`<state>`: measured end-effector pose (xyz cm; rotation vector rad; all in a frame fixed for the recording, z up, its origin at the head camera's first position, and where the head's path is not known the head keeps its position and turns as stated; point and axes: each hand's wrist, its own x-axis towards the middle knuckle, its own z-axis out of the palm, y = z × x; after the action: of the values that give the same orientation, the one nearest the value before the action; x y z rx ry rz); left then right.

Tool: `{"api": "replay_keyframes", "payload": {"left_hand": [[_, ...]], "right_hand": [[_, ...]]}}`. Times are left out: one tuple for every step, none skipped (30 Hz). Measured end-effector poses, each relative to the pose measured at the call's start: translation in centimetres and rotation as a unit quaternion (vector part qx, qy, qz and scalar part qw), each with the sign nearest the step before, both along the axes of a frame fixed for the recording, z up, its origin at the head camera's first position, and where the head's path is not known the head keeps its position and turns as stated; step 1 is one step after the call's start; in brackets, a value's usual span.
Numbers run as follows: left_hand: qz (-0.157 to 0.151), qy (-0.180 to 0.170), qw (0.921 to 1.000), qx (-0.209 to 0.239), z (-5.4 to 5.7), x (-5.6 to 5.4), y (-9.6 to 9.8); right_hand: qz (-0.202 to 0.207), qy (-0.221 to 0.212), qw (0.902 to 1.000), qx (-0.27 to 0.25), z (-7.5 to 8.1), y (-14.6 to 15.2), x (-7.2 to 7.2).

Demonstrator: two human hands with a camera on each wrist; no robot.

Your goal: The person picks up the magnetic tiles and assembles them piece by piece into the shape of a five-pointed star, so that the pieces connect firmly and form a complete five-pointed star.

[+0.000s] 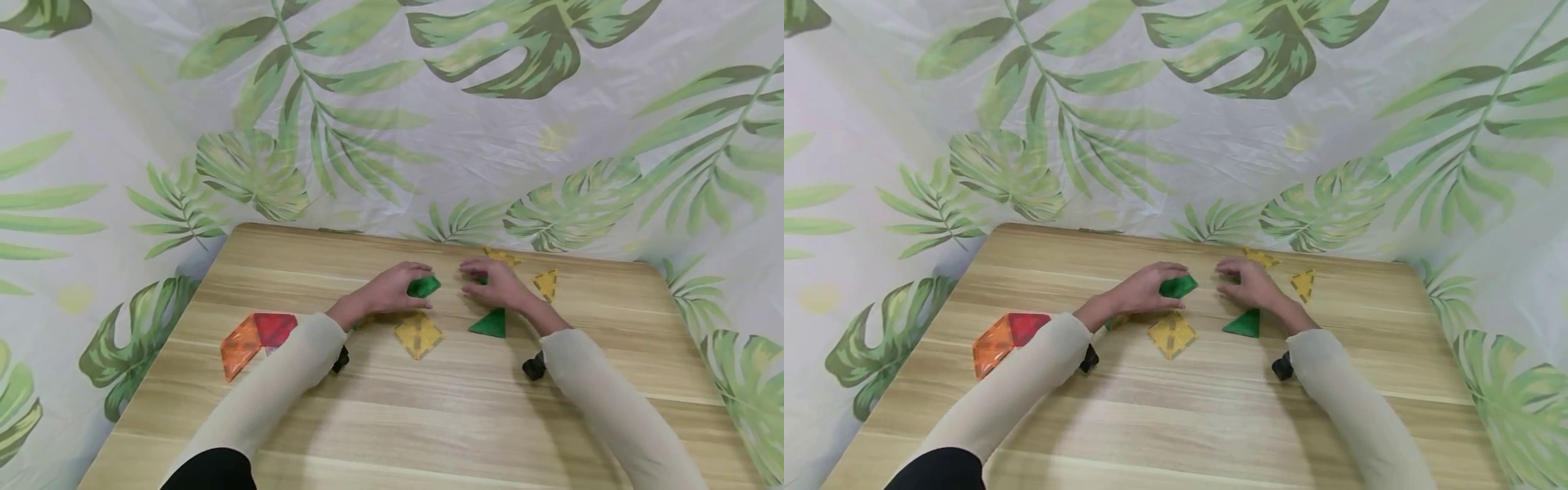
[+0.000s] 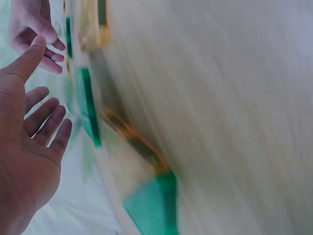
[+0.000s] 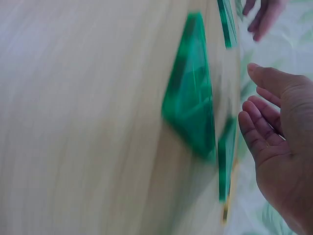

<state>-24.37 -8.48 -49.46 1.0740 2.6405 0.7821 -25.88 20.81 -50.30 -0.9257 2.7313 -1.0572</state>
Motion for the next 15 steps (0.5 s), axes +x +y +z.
{"api": "replay_keyframes", "payload": {"left_hand": [[-0.008, 0.000, 1.0000, -0.002, 0.2, 0.4, 0.4], [-0.016, -0.002, 0.9999, -0.004, 0.4, 0.8, 0.9], [-0.025, -0.002, 0.9997, -0.007, 0.5, 1.1, 1.4], [-0.036, -0.001, 0.9993, -0.014, 0.7, 1.4, 1.8], [-0.046, -0.001, 0.9987, -0.018, 0.9, 1.8, 2.3], [-0.057, -0.001, 0.9981, -0.023, 1.1, 2.0, 2.8], [-0.067, -0.001, 0.9974, -0.027, 1.2, 2.3, 3.3], [-0.075, -0.002, 0.9967, -0.030, 1.3, 2.5, 3.7], [-0.084, -0.002, 0.9959, -0.034, 1.4, 2.7, 4.2], [-0.091, -0.003, 0.9952, -0.035, 1.4, 2.9, 4.7], [-0.097, -0.005, 0.9946, -0.035, 1.5, 3.0, 5.1], [-0.102, -0.005, 0.9940, -0.038, 1.5, 3.2, 5.5], [-0.106, -0.007, 0.9936, -0.040, 1.5, 3.4, 5.9], [-0.109, -0.008, 0.9931, -0.043, 1.5, 3.5, 6.3], [-0.112, -0.008, 0.9926, -0.046, 1.5, 3.7, 6.7]], "right_hand": [[-0.004, -0.002, 1.0000, -0.001, 0.1, 0.8, 0.1], [-0.010, -0.007, 0.9999, -0.002, 0.2, 1.7, 0.2], [-0.017, -0.014, 0.9997, -0.003, 0.3, 2.6, 0.3], [-0.025, -0.019, 0.9995, -0.004, 0.4, 3.6, 0.4], [-0.032, -0.023, 0.9992, -0.003, 0.5, 4.5, 0.4], [-0.040, -0.024, 0.9989, 0.000, 0.5, 5.5, 0.5], [-0.047, -0.024, 0.9986, -0.002, 0.6, 6.5, 0.6], [-0.055, -0.020, 0.9983, 0.000, 0.6, 7.4, 0.7], [-0.063, -0.014, 0.9979, 0.003, 0.7, 8.3, 0.8], [-0.071, -0.005, 0.9975, 0.006, 0.7, 9.2, 0.9], [-0.079, 0.004, 0.9968, 0.012, 0.7, 10.0, 1.1], [-0.087, 0.013, 0.9960, 0.017, 0.7, 10.8, 1.2], [-0.093, 0.019, 0.9953, 0.019, 0.7, 11.5, 1.3], [-0.098, 0.027, 0.9945, 0.026, 0.7, 12.1, 1.5], [-0.102, 0.032, 0.9938, 0.030, 0.7, 12.7, 1.6]]}}
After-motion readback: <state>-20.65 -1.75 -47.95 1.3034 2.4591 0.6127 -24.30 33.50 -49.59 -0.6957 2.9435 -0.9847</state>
